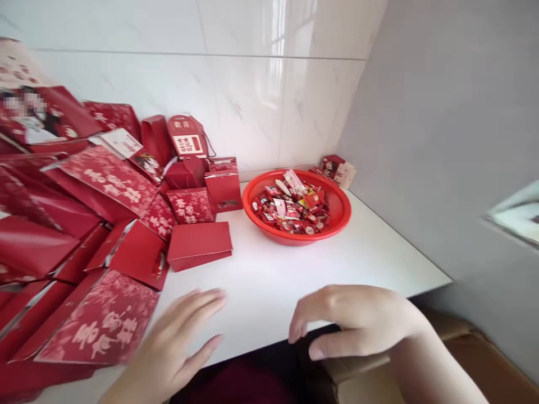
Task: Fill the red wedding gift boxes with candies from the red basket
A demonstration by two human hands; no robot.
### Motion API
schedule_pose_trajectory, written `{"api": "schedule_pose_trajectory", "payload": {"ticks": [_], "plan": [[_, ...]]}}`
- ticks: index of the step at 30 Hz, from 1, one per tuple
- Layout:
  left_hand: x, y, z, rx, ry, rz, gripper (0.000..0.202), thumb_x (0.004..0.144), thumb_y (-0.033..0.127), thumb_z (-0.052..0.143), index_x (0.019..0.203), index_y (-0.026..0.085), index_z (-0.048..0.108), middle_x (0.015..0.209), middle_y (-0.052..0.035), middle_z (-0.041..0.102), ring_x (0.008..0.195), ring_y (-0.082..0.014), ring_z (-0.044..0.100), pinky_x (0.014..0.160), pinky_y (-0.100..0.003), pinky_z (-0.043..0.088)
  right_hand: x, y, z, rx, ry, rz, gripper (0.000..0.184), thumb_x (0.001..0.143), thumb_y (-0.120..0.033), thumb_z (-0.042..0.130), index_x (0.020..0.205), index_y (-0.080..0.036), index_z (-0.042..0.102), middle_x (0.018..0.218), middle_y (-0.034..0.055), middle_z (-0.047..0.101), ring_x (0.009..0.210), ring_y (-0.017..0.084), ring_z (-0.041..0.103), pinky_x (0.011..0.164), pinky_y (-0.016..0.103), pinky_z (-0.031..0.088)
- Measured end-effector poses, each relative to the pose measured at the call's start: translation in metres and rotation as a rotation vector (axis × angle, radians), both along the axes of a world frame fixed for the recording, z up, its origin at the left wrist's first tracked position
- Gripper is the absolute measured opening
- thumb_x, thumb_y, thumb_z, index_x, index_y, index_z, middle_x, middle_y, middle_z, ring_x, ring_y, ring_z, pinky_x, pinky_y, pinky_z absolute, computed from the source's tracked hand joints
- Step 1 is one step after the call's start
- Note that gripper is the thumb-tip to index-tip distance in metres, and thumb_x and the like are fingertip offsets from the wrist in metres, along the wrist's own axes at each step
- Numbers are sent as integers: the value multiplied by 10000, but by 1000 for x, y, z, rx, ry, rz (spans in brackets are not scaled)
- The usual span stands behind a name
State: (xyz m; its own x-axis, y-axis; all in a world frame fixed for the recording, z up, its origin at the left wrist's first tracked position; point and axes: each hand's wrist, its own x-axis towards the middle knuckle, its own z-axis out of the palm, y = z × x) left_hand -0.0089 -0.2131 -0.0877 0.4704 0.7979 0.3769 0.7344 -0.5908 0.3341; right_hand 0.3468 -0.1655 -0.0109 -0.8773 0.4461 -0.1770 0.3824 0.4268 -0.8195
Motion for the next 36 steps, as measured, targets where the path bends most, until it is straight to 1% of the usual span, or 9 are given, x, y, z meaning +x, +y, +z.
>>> {"api": "schedule_pose_trajectory", "payload": {"ticks": [3,5,9,13,16,19,25,30,36], "plan": [[41,39,-11,-329,281,-159,598,829,333,654,1402,268,496,1471,-87,476,1288,-305,527,1009,-426,504,24,-14,-23,-40,-274,-36,327,822,-297,682,1136,-205,706,1059,84,721,991,269,671,864,376,516],[58,67,-7,-355,300,-138,496,891,330,562,1379,247,518,1434,-96,518,1265,-292,547,1015,-442,487,35,-16,-23,-54,-273,-93,342,826,-330,680,1148,-216,700,1079,74,718,1009,257,668,879,361,512],[67,123,0,-53,257,208,496,941,440,449,1371,204,521,1398,-152,533,1303,-333,482,1090,-549,347,39,4,11,33,-119,-194,296,941,-345,542,1175,-203,656,1137,71,696,1036,185,656,903,285,494],[52,159,-27,-59,423,514,897,735,651,637,1425,103,471,1518,-255,335,1419,-489,214,1105,-709,84,8,40,31,257,-42,-222,279,964,-345,499,1150,-197,645,1144,61,689,1024,175,650,875,278,489],[40,165,-42,-77,460,503,733,859,588,505,1444,149,459,1545,-197,320,1450,-425,194,1142,-654,69,-35,64,28,350,-41,-77,269,959,-321,499,1154,-208,647,1110,49,704,993,183,661,844,280,486],[32,162,-35,-106,399,525,543,947,446,386,1424,206,481,1548,-135,345,1436,-339,285,1147,-622,150,-89,87,16,392,-176,-45,270,954,-307,479,1103,-188,670,1012,84,726,942,235,680,809,321,487],[18,157,-13,57,248,934,588,944,461,382,1427,133,457,1534,-226,317,1427,-419,245,1090,-681,186,-181,147,-37,250,-392,-530,460,956,-325,471,1279,1,499,1190,327,608,1068,409,633,837,482,485],[9,153,-13,-179,176,895,817,866,698,359,1460,140,416,1545,-254,276,1408,-495,229,1024,-672,291,-197,181,-67,62,-220,-563,632,950,-459,468,1407,-45,331,1176,266,634,710,244,712,580,331,541],[1,144,-4,-208,233,640,1051,687,764,588,1503,154,328,1570,-227,236,1443,-464,179,1103,-682,152,-177,171,-48,31,63,-491,442,976,-381,456,1346,-144,410,1013,95,715,838,175,698,761,296,540]]}}
